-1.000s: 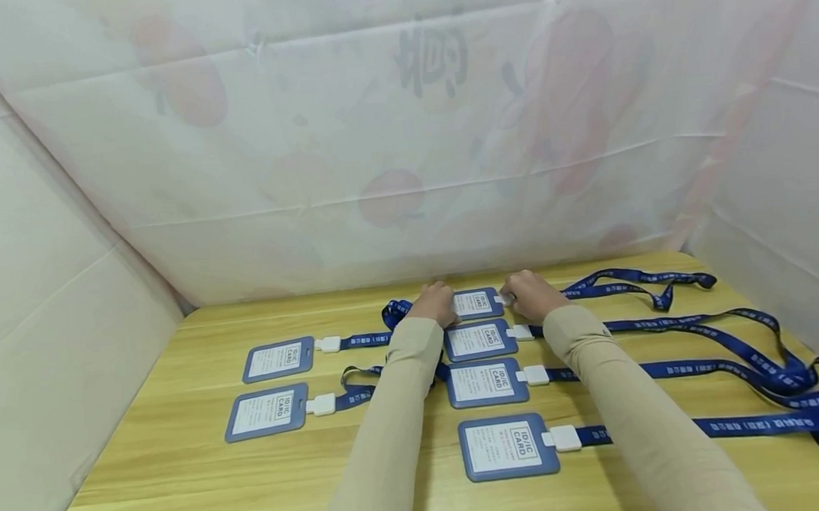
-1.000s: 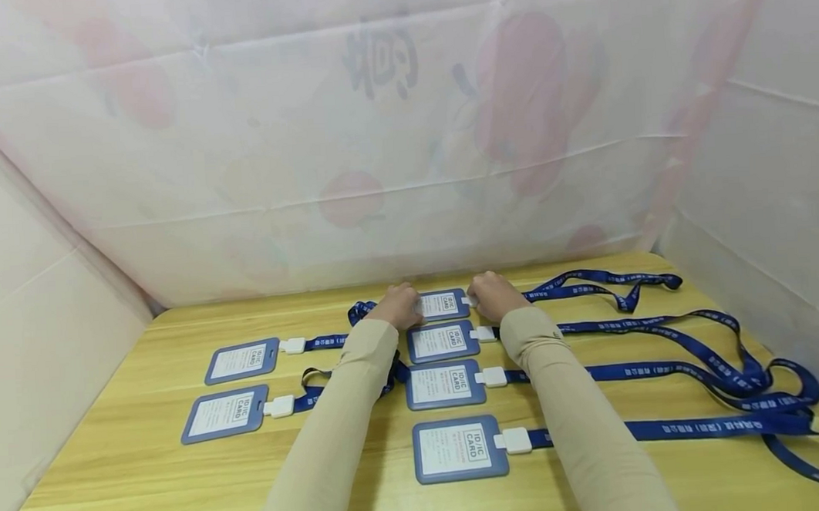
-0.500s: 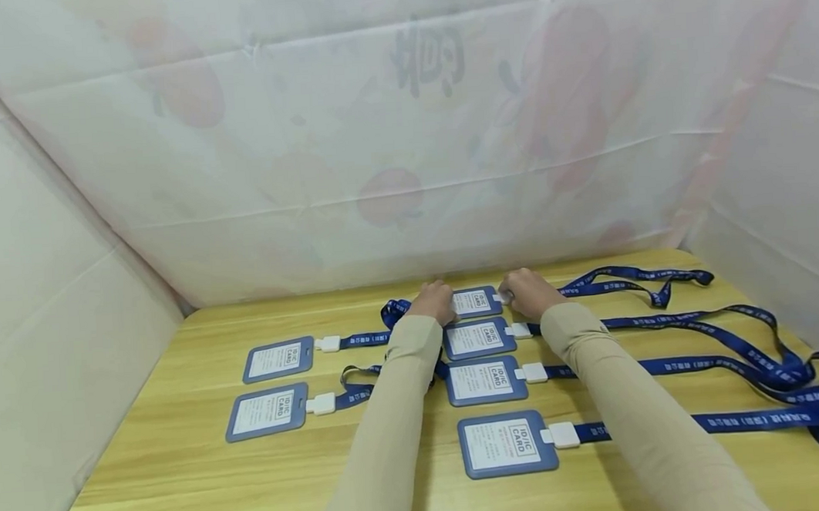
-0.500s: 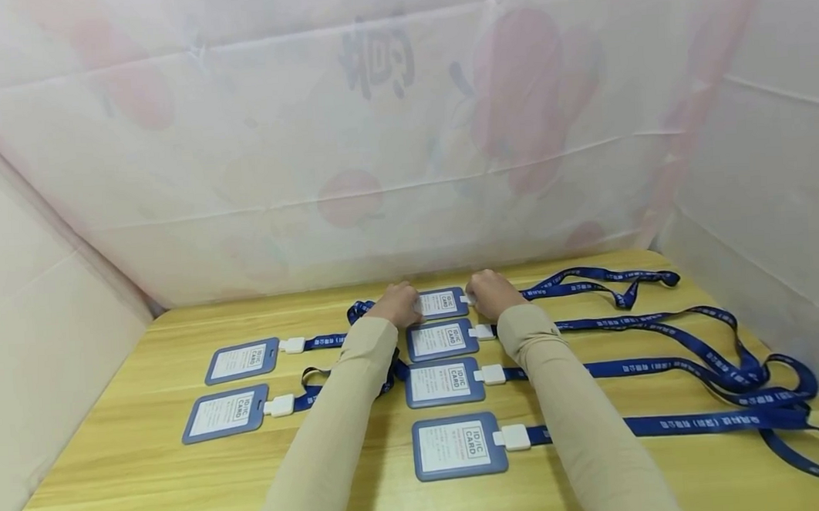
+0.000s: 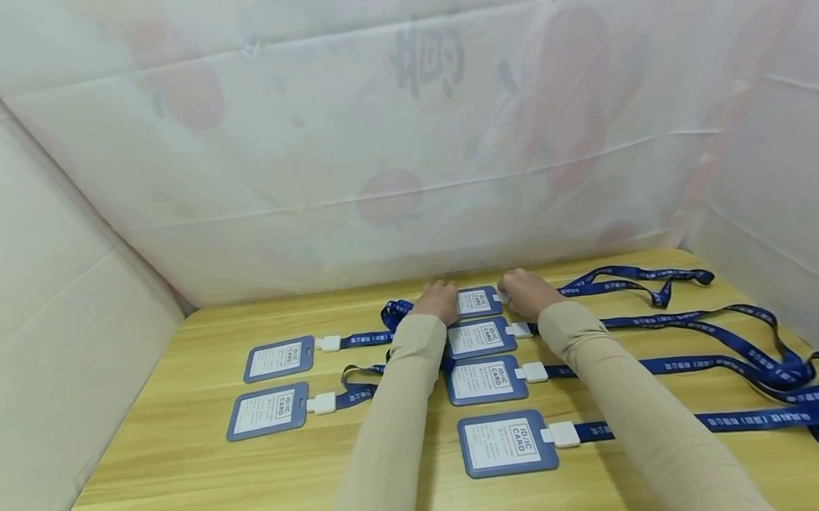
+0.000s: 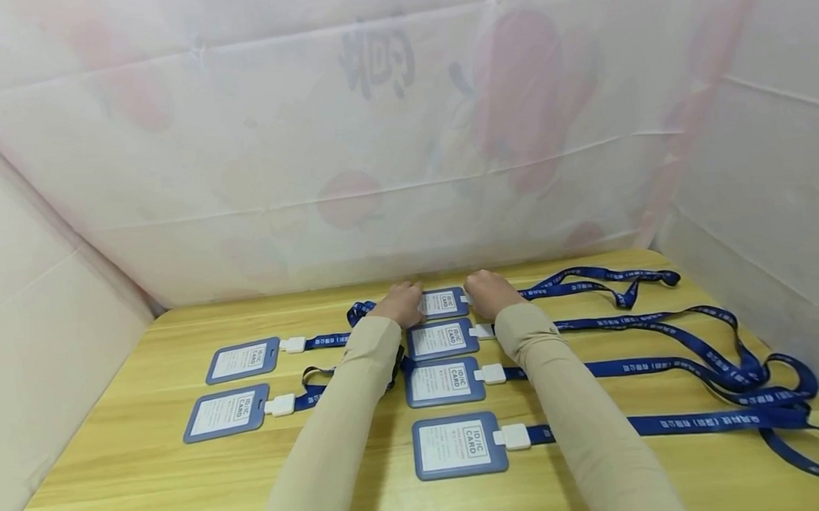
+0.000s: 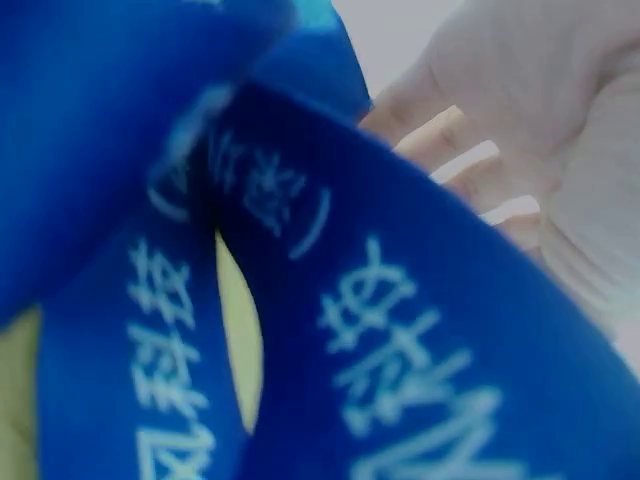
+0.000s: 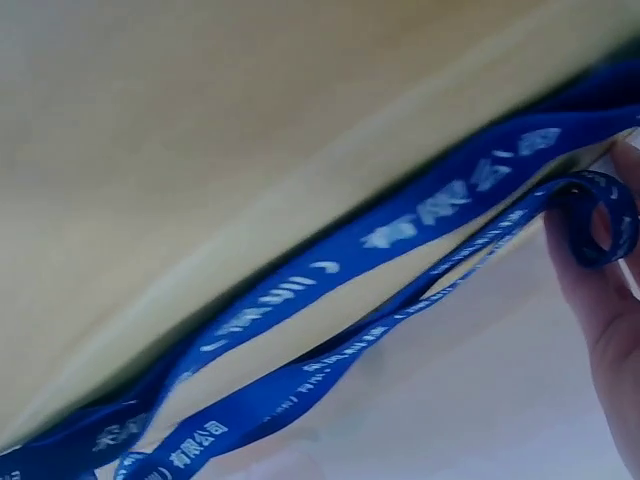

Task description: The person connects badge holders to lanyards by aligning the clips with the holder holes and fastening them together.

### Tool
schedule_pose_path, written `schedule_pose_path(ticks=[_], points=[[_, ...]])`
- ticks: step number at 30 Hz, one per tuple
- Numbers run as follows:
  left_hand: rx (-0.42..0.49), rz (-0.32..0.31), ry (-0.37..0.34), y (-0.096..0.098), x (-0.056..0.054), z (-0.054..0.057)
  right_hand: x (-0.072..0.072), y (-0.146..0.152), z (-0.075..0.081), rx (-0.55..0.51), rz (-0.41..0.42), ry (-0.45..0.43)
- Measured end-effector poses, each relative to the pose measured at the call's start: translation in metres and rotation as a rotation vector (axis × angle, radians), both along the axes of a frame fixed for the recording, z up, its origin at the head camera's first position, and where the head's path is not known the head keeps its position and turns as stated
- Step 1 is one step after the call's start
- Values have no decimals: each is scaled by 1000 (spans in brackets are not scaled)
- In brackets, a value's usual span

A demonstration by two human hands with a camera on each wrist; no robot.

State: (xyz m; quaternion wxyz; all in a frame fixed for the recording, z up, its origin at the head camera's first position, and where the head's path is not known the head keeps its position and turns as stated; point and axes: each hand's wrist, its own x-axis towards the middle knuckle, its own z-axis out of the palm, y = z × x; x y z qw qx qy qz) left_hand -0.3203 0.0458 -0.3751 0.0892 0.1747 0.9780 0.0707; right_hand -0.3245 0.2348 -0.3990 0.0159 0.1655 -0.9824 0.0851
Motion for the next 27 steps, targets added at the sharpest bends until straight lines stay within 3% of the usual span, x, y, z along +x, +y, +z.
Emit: schedule_pose_path(ticks=[10, 19, 27], points=[[-126, -112, 75, -2, 6, 11, 4, -2, 2, 10, -6, 15], [-51, -114, 36, -12, 8, 26, 5, 4, 8, -63, -10, 43], [-7, -136, 27, -29, 13, 30, 9, 8, 6, -111, -47, 103]])
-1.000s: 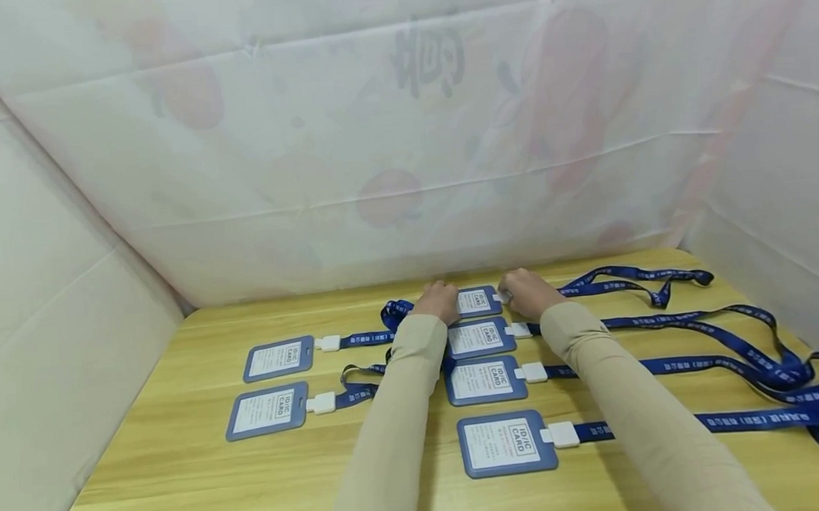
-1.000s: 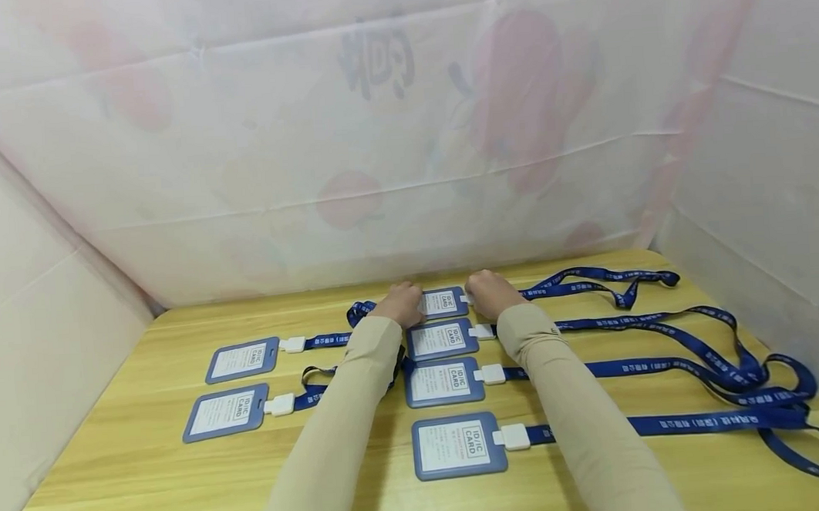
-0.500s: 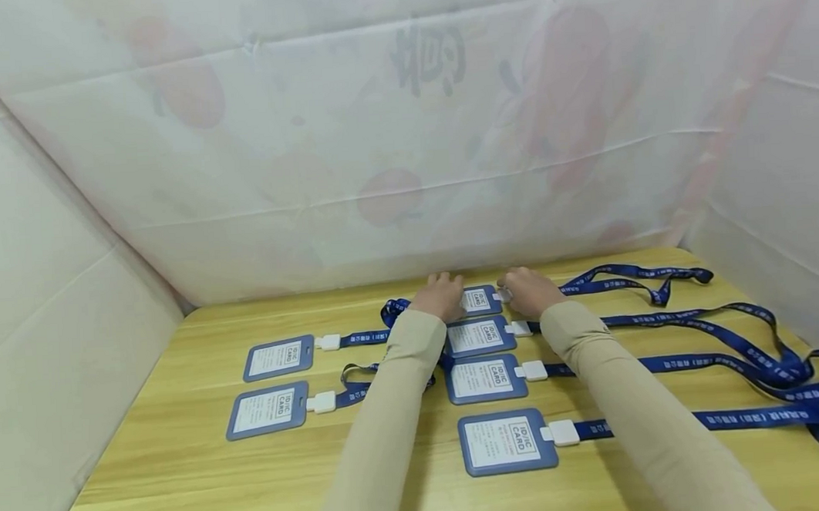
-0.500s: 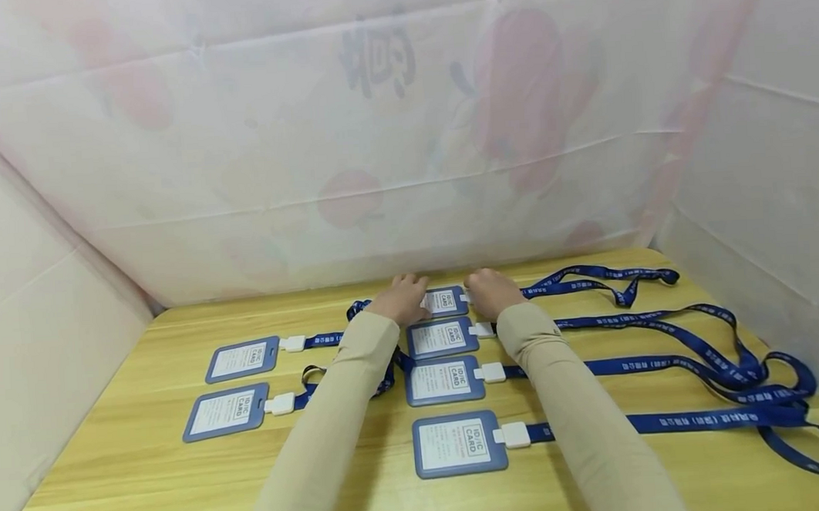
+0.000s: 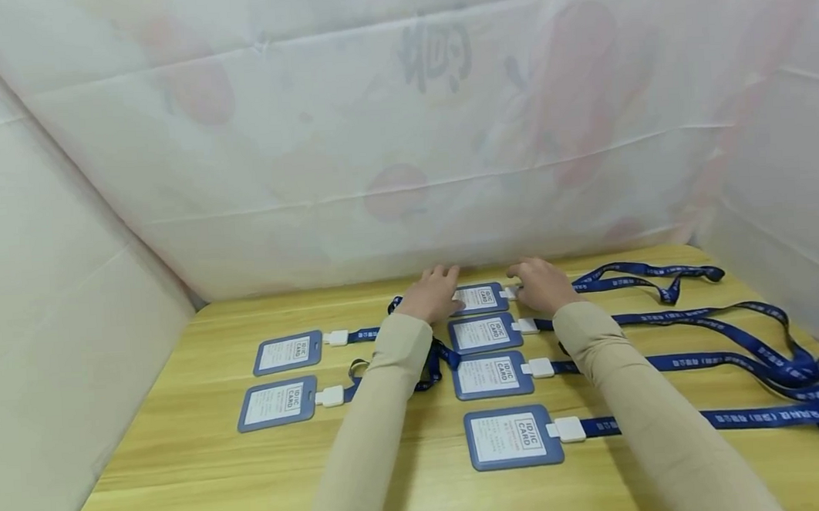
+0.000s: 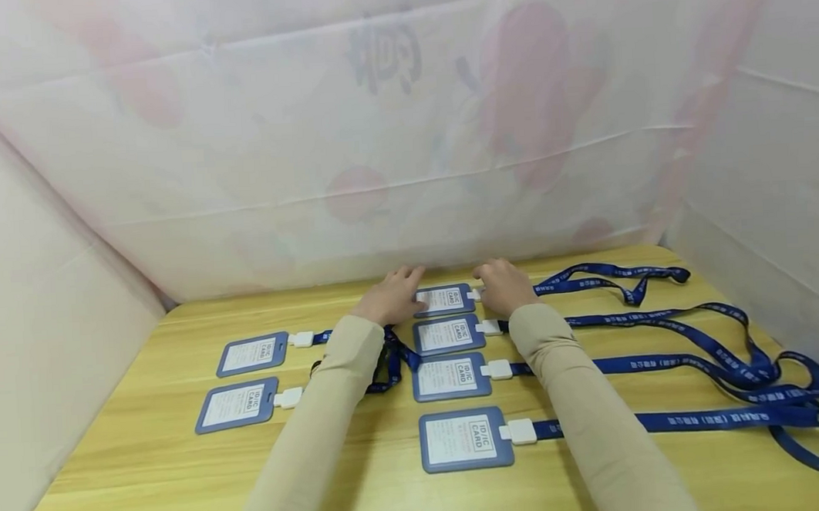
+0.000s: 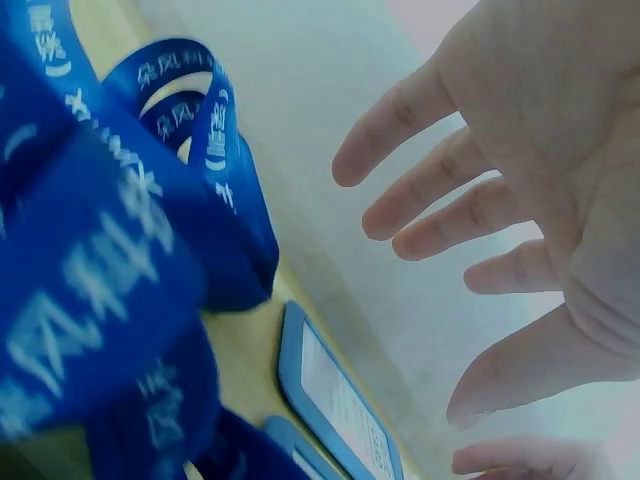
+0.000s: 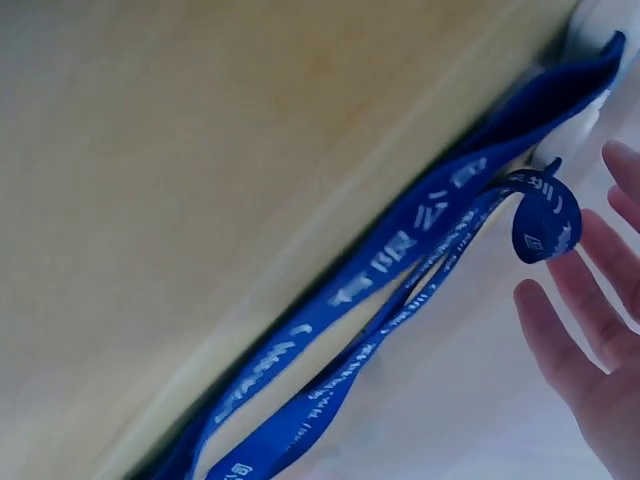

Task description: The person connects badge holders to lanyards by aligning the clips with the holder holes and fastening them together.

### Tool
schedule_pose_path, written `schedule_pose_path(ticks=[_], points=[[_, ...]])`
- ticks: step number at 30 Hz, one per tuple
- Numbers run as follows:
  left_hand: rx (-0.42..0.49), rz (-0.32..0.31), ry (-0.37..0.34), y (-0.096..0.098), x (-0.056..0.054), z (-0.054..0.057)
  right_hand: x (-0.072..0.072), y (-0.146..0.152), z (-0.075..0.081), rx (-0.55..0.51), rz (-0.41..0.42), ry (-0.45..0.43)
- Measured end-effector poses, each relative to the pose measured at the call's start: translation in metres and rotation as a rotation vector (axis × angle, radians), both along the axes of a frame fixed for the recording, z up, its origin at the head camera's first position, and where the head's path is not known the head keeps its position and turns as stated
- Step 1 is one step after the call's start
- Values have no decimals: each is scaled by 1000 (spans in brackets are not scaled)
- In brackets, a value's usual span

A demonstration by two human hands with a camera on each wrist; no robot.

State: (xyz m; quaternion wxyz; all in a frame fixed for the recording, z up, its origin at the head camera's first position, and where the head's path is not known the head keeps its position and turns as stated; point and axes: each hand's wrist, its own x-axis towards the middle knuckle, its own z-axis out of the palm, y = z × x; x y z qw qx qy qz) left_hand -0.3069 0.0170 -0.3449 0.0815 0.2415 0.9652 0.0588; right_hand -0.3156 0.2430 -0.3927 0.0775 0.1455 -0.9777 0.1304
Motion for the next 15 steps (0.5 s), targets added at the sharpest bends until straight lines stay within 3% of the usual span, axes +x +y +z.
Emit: schedule_pose_path(ticks=[6, 15], points=[[31, -36, 8, -10, 3, 3, 5, 1, 8, 12, 6, -5], [23, -30, 64, -34, 11, 10, 17, -11, 28, 18, -14, -32]])
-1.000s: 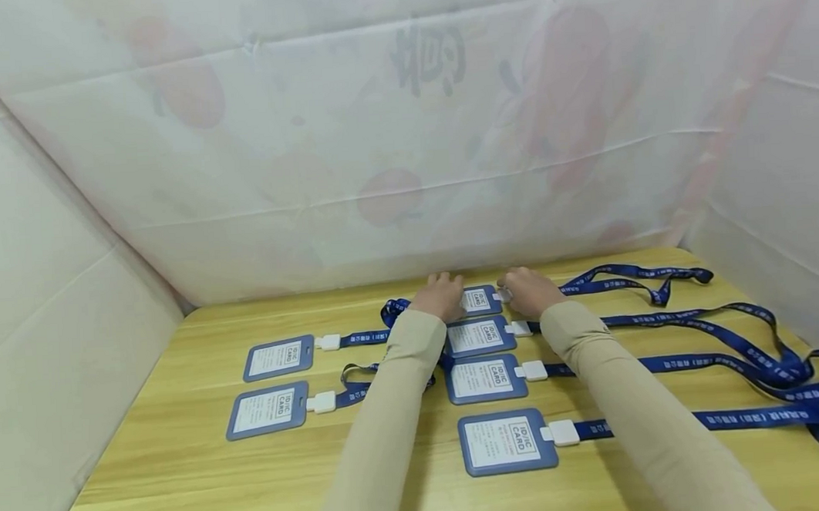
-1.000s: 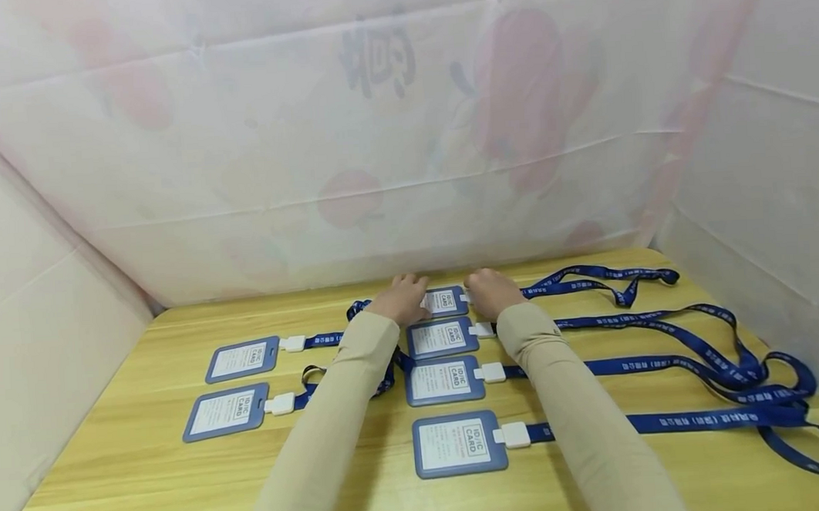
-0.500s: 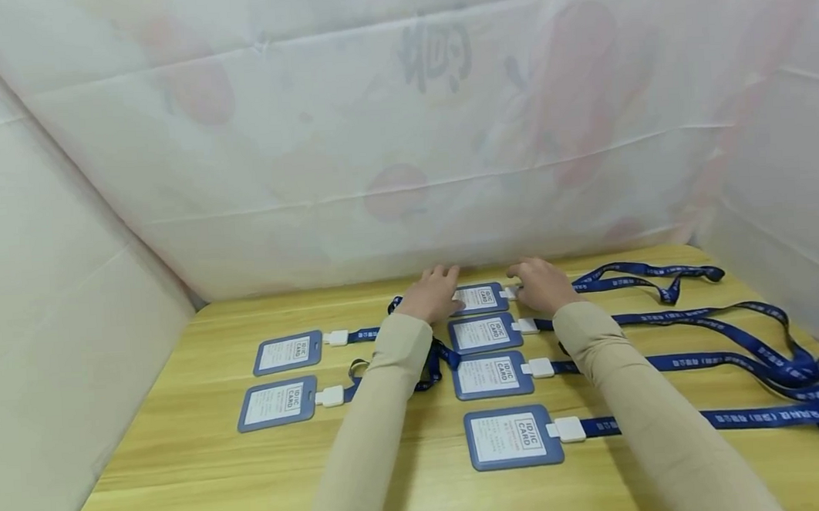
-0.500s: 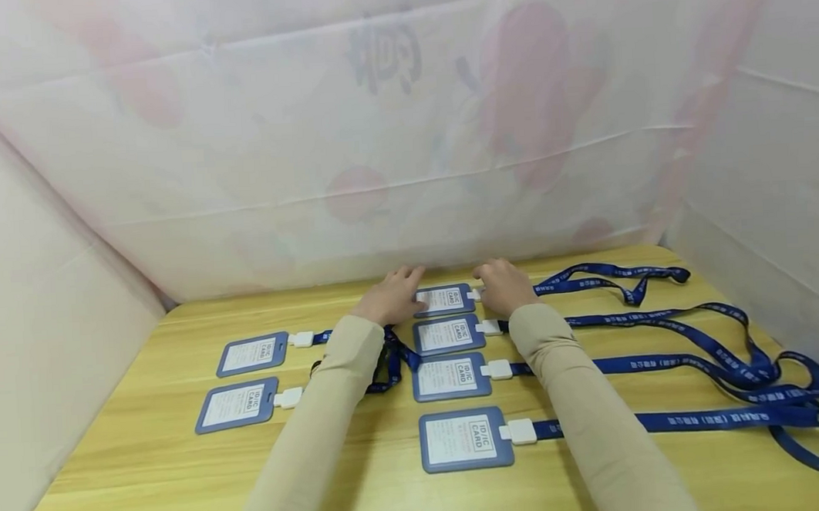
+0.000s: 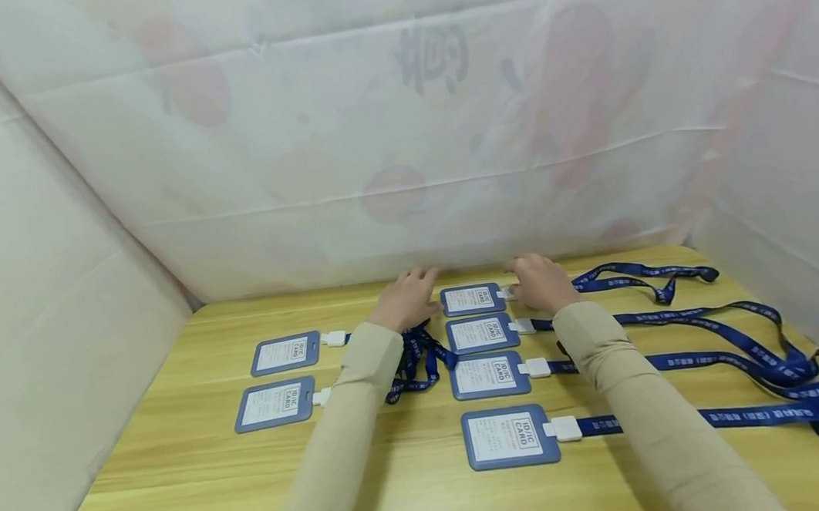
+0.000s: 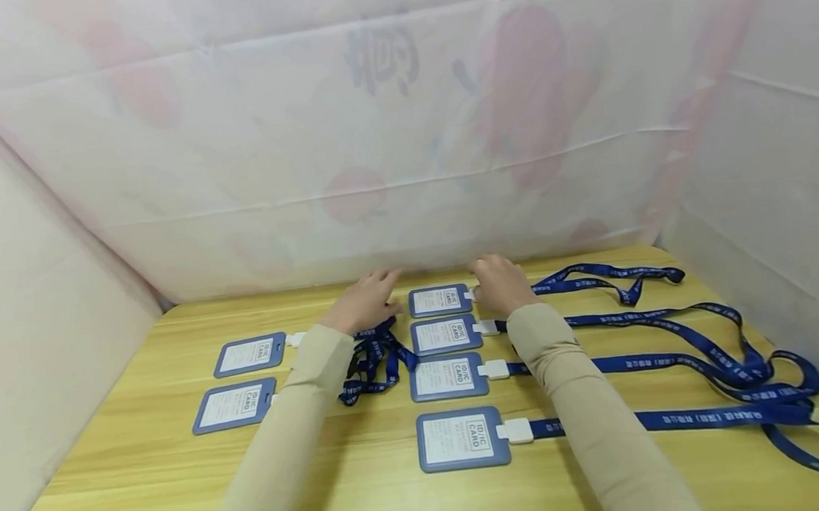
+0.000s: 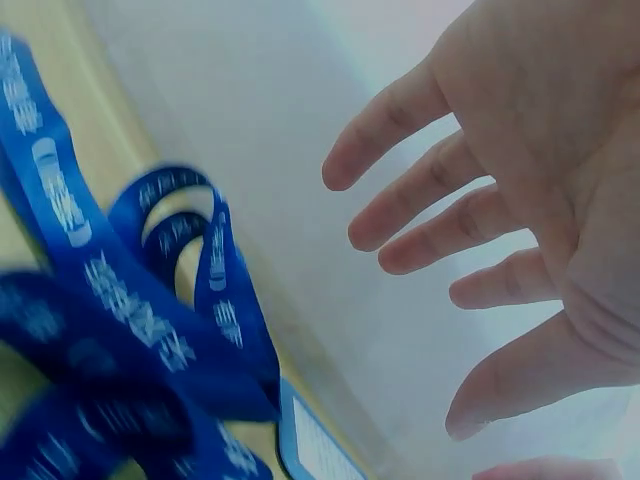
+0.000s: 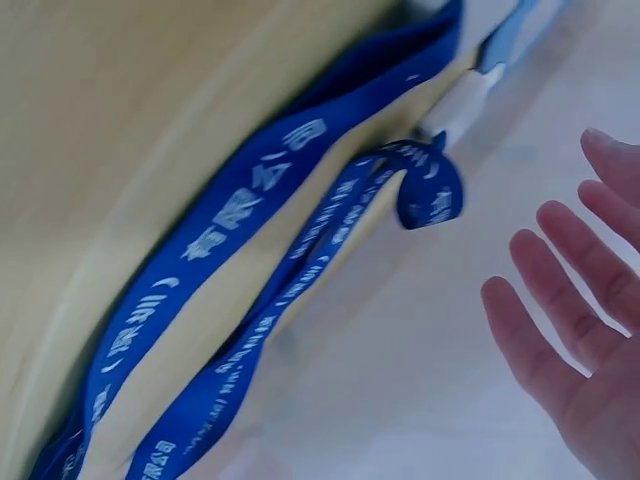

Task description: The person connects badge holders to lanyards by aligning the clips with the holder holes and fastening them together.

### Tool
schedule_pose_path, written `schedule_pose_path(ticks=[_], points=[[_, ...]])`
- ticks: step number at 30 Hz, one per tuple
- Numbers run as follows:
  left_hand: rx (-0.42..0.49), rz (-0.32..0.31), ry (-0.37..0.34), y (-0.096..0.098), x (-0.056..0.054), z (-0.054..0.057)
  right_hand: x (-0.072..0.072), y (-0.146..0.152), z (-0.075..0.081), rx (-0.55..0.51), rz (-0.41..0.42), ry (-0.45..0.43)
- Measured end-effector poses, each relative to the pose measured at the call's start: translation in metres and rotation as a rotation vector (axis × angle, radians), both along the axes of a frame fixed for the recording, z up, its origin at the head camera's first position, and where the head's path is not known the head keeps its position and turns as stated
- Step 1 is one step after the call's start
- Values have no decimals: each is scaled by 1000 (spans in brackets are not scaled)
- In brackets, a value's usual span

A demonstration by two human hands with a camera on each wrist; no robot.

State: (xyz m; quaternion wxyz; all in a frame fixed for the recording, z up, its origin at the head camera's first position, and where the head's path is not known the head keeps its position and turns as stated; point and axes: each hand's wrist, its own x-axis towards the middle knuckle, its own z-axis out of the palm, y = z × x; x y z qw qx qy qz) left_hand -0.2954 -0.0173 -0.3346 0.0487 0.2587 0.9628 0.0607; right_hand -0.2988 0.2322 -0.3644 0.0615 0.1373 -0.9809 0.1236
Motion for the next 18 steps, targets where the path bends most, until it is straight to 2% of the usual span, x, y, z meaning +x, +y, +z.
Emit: schedule_pose_path(ticks=[10, 14, 18], points=[[-39, -36, 131, -30, 17, 7, 10, -12, 12, -36, 21, 40], [-33, -54, 149, -39, 26, 7, 17, -12, 13, -11, 15, 56], [-25, -42, 143, -47, 32, 7, 24, -8, 13, 37, 18, 99]])
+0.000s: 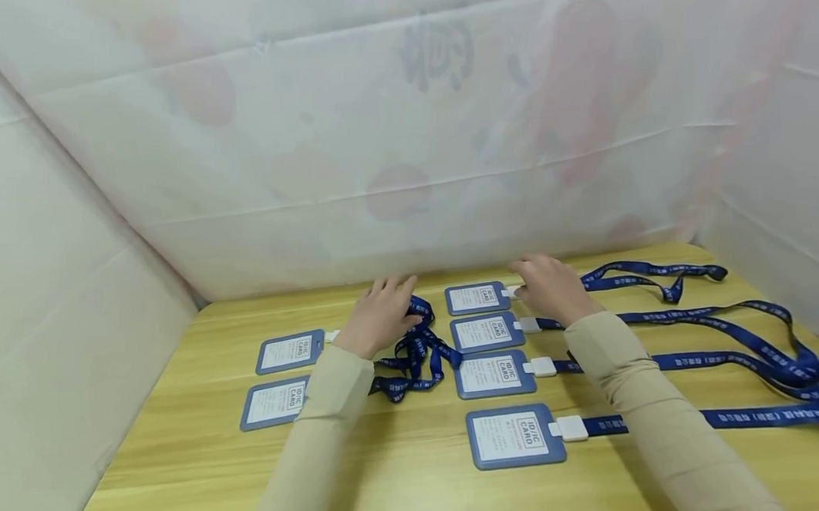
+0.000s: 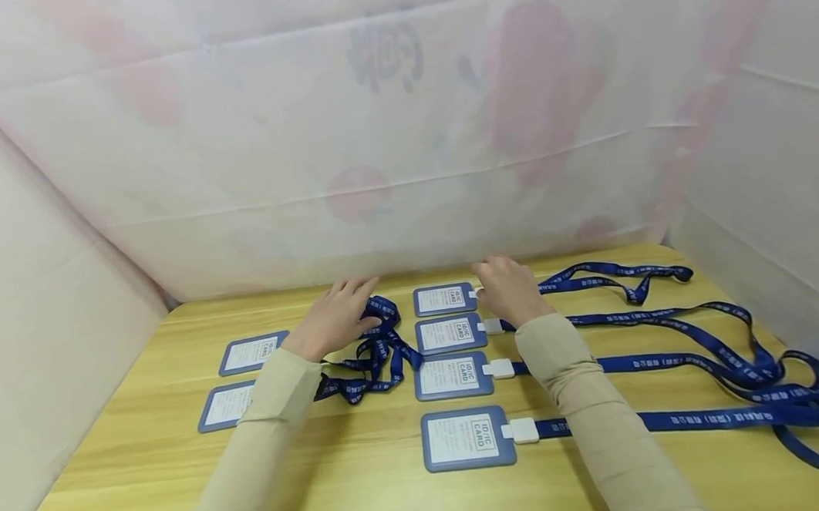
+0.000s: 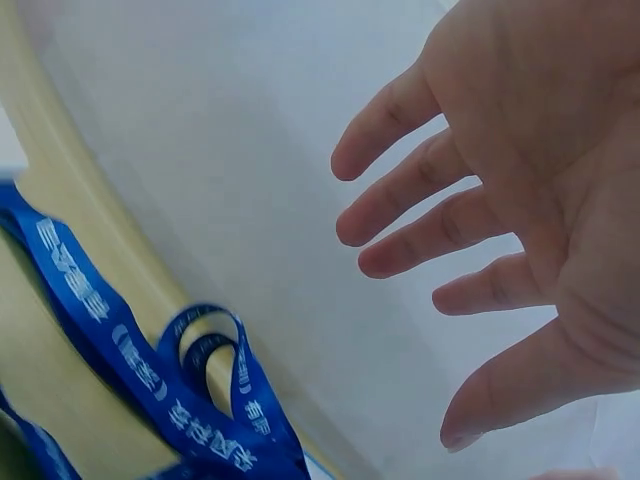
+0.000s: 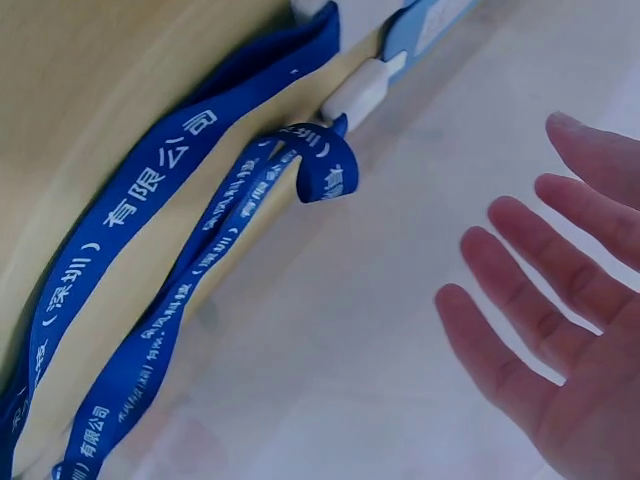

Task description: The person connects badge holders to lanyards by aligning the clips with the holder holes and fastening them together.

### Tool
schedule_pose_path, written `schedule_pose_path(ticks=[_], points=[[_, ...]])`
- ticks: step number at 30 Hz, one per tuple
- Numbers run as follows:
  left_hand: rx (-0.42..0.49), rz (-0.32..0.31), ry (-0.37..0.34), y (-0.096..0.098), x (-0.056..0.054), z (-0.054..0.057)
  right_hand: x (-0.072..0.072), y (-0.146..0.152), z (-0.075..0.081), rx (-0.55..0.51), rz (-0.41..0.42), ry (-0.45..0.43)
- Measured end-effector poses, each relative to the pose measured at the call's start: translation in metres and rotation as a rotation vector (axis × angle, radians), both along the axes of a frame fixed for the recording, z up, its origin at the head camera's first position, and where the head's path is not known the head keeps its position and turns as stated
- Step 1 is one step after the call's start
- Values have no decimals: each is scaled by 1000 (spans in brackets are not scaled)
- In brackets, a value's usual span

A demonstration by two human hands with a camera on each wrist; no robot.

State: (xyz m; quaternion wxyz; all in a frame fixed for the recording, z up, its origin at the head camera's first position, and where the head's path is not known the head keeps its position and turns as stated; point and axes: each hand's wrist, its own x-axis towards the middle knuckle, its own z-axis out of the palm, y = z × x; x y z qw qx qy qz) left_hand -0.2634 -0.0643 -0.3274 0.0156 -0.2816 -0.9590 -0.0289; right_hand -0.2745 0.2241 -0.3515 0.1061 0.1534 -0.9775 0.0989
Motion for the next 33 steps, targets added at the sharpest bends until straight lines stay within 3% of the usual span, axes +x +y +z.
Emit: schedule_pose_path(ticks=[8, 19, 27, 33], points=[[15, 18, -1, -15, 11, 2, 13, 2, 8, 46, 14, 30], [-23, 27, 7, -31, 28, 9, 25, -6, 16, 54, -47, -53], [11, 37, 28, -47, 41, 6, 32, -9, 21, 78, -35, -55], [17, 55, 28, -58, 48, 5, 40, -14, 25, 33, 16, -56]])
